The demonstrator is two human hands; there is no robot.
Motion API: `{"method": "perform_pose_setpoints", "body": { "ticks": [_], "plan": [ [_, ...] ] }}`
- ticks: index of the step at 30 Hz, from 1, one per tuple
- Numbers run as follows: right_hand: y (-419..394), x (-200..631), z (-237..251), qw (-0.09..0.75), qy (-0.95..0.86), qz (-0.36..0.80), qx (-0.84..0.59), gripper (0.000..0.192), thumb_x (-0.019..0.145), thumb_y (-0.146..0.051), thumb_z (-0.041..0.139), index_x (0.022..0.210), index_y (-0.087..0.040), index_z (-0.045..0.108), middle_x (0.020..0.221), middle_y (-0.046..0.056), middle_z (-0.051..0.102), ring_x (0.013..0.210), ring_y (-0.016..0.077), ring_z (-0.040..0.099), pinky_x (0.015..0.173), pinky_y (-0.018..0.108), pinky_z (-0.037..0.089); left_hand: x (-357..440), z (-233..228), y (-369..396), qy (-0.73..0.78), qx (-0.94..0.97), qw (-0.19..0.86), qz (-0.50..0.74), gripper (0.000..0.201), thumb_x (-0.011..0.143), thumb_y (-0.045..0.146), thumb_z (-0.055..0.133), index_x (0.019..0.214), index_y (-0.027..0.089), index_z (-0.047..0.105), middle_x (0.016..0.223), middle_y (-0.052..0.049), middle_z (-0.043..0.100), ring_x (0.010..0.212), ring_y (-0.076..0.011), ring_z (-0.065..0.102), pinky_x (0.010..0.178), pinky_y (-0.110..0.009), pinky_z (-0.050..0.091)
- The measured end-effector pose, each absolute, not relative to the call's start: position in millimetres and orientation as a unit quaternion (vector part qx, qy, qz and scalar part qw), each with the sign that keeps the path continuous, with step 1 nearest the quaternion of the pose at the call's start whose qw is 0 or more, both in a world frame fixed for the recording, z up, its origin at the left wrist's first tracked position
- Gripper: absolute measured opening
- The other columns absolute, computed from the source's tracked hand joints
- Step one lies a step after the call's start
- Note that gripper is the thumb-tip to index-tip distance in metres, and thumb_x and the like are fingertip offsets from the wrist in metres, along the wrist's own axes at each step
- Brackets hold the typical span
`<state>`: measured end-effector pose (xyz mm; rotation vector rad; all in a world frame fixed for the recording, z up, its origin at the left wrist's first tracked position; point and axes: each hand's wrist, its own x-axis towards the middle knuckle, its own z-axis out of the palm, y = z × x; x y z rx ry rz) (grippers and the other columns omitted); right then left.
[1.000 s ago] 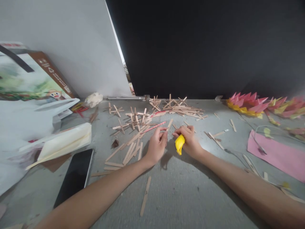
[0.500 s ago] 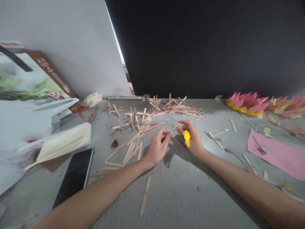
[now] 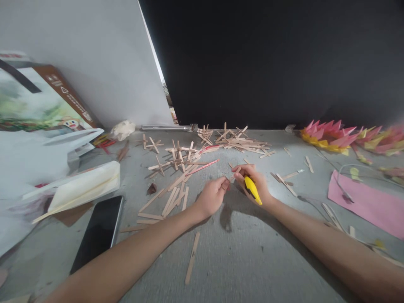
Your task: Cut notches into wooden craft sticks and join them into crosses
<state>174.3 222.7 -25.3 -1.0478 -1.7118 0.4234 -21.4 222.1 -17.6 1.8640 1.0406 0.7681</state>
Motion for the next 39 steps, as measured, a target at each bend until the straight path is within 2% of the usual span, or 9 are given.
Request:
{"method": "perform_pose_setpoints", "body": {
  "ticks": [6, 10, 14, 16, 20, 22, 26, 34, 39],
  "plan": [
    [224, 174, -27, 0.527, -0.696, 0.186, -0.451, 0.029, 0.105, -0.050, 0.059, 0.091, -0.024, 0.064, 0.073, 0.002, 0.063, 0.078, 0.0218, 0.057, 0.076, 0.035, 0.045, -22, -15, 216, 0.390, 0.779, 0.407, 0.275, 0.040, 0.110, 0.047, 0.036, 0.090, 0.020, 0.058, 0.071, 0.002, 0.054, 0.068, -0.0159, 0.053, 0.068, -0.028, 0.036],
    [221, 175, -20, 0.544, -0.696, 0.127, -0.451, 0.024, 0.106, -0.044, 0.053, 0.106, -0.024, 0.066, 0.087, 0.004, 0.064, 0.084, 0.0224, 0.060, 0.085, 0.040, 0.047, -20, -17, 216, 0.392, 0.732, 0.462, 0.312, 0.039, 0.111, 0.050, 0.034, 0.097, 0.021, 0.055, 0.065, 0.005, 0.046, 0.058, -0.0139, 0.045, 0.061, -0.027, 0.034],
    [216, 176, -16, 0.590, -0.652, 0.118, -0.461, 0.036, 0.106, -0.050, 0.043, 0.117, -0.024, 0.066, 0.107, 0.008, 0.063, 0.098, 0.0253, 0.061, 0.088, 0.042, 0.050, -18, -19, 216, 0.392, 0.684, 0.498, 0.362, 0.039, 0.110, 0.055, 0.034, 0.101, 0.021, 0.052, 0.061, 0.008, 0.040, 0.052, -0.0120, 0.038, 0.057, -0.026, 0.033],
    [213, 173, -18, 0.599, -0.617, 0.188, -0.474, 0.039, 0.108, -0.052, 0.039, 0.112, -0.025, 0.068, 0.098, 0.006, 0.064, 0.086, 0.0227, 0.062, 0.075, 0.037, 0.052, -18, -19, 216, 0.391, 0.679, 0.494, 0.378, 0.038, 0.110, 0.055, 0.035, 0.103, 0.021, 0.052, 0.061, 0.008, 0.042, 0.051, -0.0117, 0.039, 0.057, -0.026, 0.034],
    [205, 164, -21, 0.591, -0.557, 0.375, -0.448, 0.035, 0.108, -0.052, 0.047, 0.104, -0.024, 0.068, 0.066, -0.002, 0.056, 0.052, 0.0153, 0.051, 0.050, 0.028, 0.041, -18, -19, 216, 0.394, 0.685, 0.478, 0.383, 0.035, 0.110, 0.053, 0.035, 0.106, 0.022, 0.051, 0.061, 0.008, 0.045, 0.052, -0.0118, 0.042, 0.058, -0.025, 0.036],
    [200, 159, -17, 0.587, -0.562, 0.397, -0.427, 0.028, 0.106, -0.048, 0.055, 0.107, -0.024, 0.068, 0.061, -0.004, 0.056, 0.052, 0.0149, 0.053, 0.055, 0.028, 0.045, -18, -20, 216, 0.395, 0.689, 0.472, 0.382, 0.034, 0.111, 0.051, 0.035, 0.107, 0.022, 0.051, 0.062, 0.008, 0.045, 0.053, -0.0120, 0.042, 0.059, -0.026, 0.036],
    [195, 154, -6, 0.595, -0.567, 0.410, -0.396, 0.023, 0.103, -0.044, 0.063, 0.115, -0.024, 0.066, 0.072, -0.002, 0.065, 0.065, 0.0158, 0.064, 0.069, 0.031, 0.054, -20, -20, 216, 0.394, 0.699, 0.466, 0.374, 0.033, 0.111, 0.050, 0.034, 0.107, 0.022, 0.050, 0.066, 0.007, 0.049, 0.055, -0.0127, 0.044, 0.059, -0.026, 0.037],
    [190, 150, -10, 0.588, -0.558, 0.438, -0.387, 0.031, 0.098, -0.045, 0.073, 0.119, -0.023, 0.067, 0.096, 0.005, 0.077, 0.079, 0.0192, 0.075, 0.076, 0.035, 0.064, -20, -15, 217, 0.408, 0.715, 0.425, 0.377, 0.035, 0.111, 0.050, 0.035, 0.089, 0.024, 0.043, 0.076, 0.002, 0.059, 0.070, -0.0155, 0.058, 0.068, -0.028, 0.042],
    [190, 150, -13, 0.587, -0.556, 0.454, -0.375, 0.031, 0.098, -0.045, 0.073, 0.120, -0.023, 0.067, 0.100, 0.007, 0.077, 0.082, 0.0199, 0.077, 0.079, 0.035, 0.066, -19, -18, 217, 0.409, 0.710, 0.431, 0.377, 0.037, 0.110, 0.053, 0.035, 0.089, 0.024, 0.041, 0.079, 0.001, 0.062, 0.075, -0.0164, 0.062, 0.071, -0.028, 0.044]
  ]
}}
